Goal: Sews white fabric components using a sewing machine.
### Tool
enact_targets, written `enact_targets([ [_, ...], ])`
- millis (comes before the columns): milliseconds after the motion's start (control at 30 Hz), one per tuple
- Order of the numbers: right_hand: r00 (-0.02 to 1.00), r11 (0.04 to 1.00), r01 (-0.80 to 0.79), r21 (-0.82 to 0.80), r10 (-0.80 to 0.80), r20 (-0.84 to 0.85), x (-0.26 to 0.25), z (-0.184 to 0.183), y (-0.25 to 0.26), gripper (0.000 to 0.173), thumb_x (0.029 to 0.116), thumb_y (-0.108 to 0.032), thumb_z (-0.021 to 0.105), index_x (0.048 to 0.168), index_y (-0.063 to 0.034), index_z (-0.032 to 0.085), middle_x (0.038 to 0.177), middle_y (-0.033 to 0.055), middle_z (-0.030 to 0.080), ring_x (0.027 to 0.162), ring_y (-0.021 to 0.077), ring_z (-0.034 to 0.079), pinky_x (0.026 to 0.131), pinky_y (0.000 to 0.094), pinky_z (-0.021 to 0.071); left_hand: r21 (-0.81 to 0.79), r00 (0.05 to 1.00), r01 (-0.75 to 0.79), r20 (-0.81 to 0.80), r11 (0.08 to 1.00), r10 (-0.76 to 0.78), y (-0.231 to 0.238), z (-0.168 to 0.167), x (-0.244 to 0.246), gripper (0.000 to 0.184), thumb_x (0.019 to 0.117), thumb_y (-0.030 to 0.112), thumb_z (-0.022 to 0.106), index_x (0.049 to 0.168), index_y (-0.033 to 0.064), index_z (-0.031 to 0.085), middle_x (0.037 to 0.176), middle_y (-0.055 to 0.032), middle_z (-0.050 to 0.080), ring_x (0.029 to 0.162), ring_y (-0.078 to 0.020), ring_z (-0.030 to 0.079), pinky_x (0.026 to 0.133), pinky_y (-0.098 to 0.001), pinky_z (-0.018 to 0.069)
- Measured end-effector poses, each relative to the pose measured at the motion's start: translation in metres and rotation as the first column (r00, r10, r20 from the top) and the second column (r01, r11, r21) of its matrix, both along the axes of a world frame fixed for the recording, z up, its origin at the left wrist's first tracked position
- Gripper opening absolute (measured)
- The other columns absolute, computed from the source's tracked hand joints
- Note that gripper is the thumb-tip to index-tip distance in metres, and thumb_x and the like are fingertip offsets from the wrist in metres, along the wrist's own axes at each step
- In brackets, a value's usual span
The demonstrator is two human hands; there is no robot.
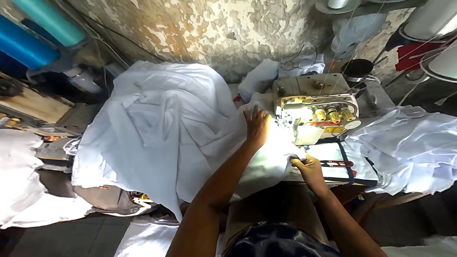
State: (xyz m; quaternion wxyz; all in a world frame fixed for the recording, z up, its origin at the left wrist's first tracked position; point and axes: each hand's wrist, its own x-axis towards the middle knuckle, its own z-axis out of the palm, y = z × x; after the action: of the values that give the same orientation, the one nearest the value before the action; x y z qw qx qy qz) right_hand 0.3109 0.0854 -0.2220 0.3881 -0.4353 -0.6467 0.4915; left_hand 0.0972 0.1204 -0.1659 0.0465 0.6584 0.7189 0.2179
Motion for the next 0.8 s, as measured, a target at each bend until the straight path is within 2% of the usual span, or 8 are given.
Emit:
enact_targets([
  [200,1.000,0.999,0.014,-0.051,-0.013,0.015,-0.008,0.002,0.011,0.008,0.0938,-0.002,0.065,0.095,0.0056,0.069,0.078,0.0038,0.068,0.070,0.0001,0.063,0.070,0.0195,0.0541,-0.018,0.998,-0.027,-0.051,0.999,0.026,0.012,0.000,-0.002,0.022,0.0998,0.013,0.062,0.117,0.0016,0.070,0.140,-0.0180,0.060,0.151,-0.0443,0.029,0.117,-0.0751,0.0040],
  [300,0.990,1.000,-0.022,-0.022,0.025,0.138,-0.003,0.002,0.010,0.018,0.0985,-0.017,0.066,0.093,0.0003,0.070,0.080,0.0033,0.067,0.073,0.0043,0.063,0.072,0.0261,0.0528,-0.033,0.999,-0.026,-0.031,0.999,0.025,0.010,0.000,-0.002,0.022,0.1001,0.014,0.062,0.118,0.0023,0.069,0.140,-0.0179,0.060,0.150,-0.0437,0.030,0.117,-0.0746,0.0040],
  [400,0.937,0.968,-0.037,0.248,-0.053,0.346,0.006,0.016,0.001,0.035,0.0997,-0.029,0.065,0.092,0.0046,0.074,0.094,0.0191,0.068,0.094,0.0350,0.065,0.083,0.0556,0.0499,-0.014,0.999,0.008,0.036,1.000,-0.008,0.000,0.009,0.000,0.028,0.0961,0.003,0.063,0.123,0.0044,0.068,0.145,-0.0182,0.057,0.149,-0.0453,0.033,0.115,-0.0770,0.0086],
  [467,0.914,0.888,-0.034,0.458,-0.158,0.375,0.009,0.022,-0.006,0.035,0.0965,-0.028,0.067,0.087,0.0048,0.075,0.096,0.0231,0.069,0.094,0.0433,0.066,0.078,0.0591,0.0517,-0.009,0.996,0.074,0.052,0.997,-0.073,-0.013,0.021,0.003,0.032,0.0956,0.005,0.062,0.127,0.0033,0.068,0.147,-0.0185,0.055,0.147,-0.0440,0.036,0.116,-0.0759,0.0114],
  [567,0.952,0.826,-0.056,0.562,-0.125,0.279,0.008,0.031,-0.017,0.034,0.0968,-0.028,0.065,0.084,0.0026,0.075,0.086,0.0168,0.070,0.079,0.0297,0.067,0.071,0.0441,0.0552,-0.063,0.959,0.276,0.079,0.959,-0.271,-0.039,0.037,0.002,0.045,0.1039,0.040,0.055,0.121,0.0027,0.072,0.147,-0.0238,0.054,0.150,-0.0420,0.033,0.120,-0.0718,0.0059],
  [700,0.995,0.935,-0.095,0.343,0.102,-0.002,-0.003,0.043,-0.031,0.026,0.1026,-0.018,0.058,0.101,0.0045,0.072,0.089,0.0033,0.070,0.084,-0.0014,0.065,0.080,0.0174,0.0535,-0.208,0.898,0.438,0.157,0.875,-0.412,-0.060,0.053,-0.006,0.052,0.1002,0.052,0.055,0.109,0.0064,0.077,0.150,-0.0278,0.049,0.154,-0.0470,0.016,0.113,-0.0780,-0.0090],
  [733,0.985,0.962,-0.103,0.251,0.133,-0.106,-0.007,0.048,-0.035,0.021,0.1032,-0.013,0.056,0.108,0.0047,0.068,0.094,-0.0012,0.070,0.086,-0.0068,0.064,0.083,0.0137,0.0536,-0.216,0.878,0.467,0.227,0.857,-0.422,-0.063,0.058,-0.008,0.048,0.0996,0.047,0.059,0.107,0.0021,0.076,0.146,-0.0272,0.054,0.153,-0.0472,0.020,0.113,-0.0789,-0.0082],
  [800,0.946,0.990,-0.133,0.055,0.143,-0.290,-0.012,0.053,-0.041,0.022,0.1015,-0.007,0.056,0.121,0.0012,0.062,0.102,-0.0046,0.069,0.089,-0.0047,0.066,0.084,0.0170,0.0565,-0.171,0.825,0.506,0.381,0.845,-0.417,-0.068,0.064,-0.011,0.038,0.0975,0.032,0.067,0.104,-0.0046,0.075,0.124,-0.0219,0.069,0.140,-0.0408,0.048,0.115,-0.0764,0.0048],
])
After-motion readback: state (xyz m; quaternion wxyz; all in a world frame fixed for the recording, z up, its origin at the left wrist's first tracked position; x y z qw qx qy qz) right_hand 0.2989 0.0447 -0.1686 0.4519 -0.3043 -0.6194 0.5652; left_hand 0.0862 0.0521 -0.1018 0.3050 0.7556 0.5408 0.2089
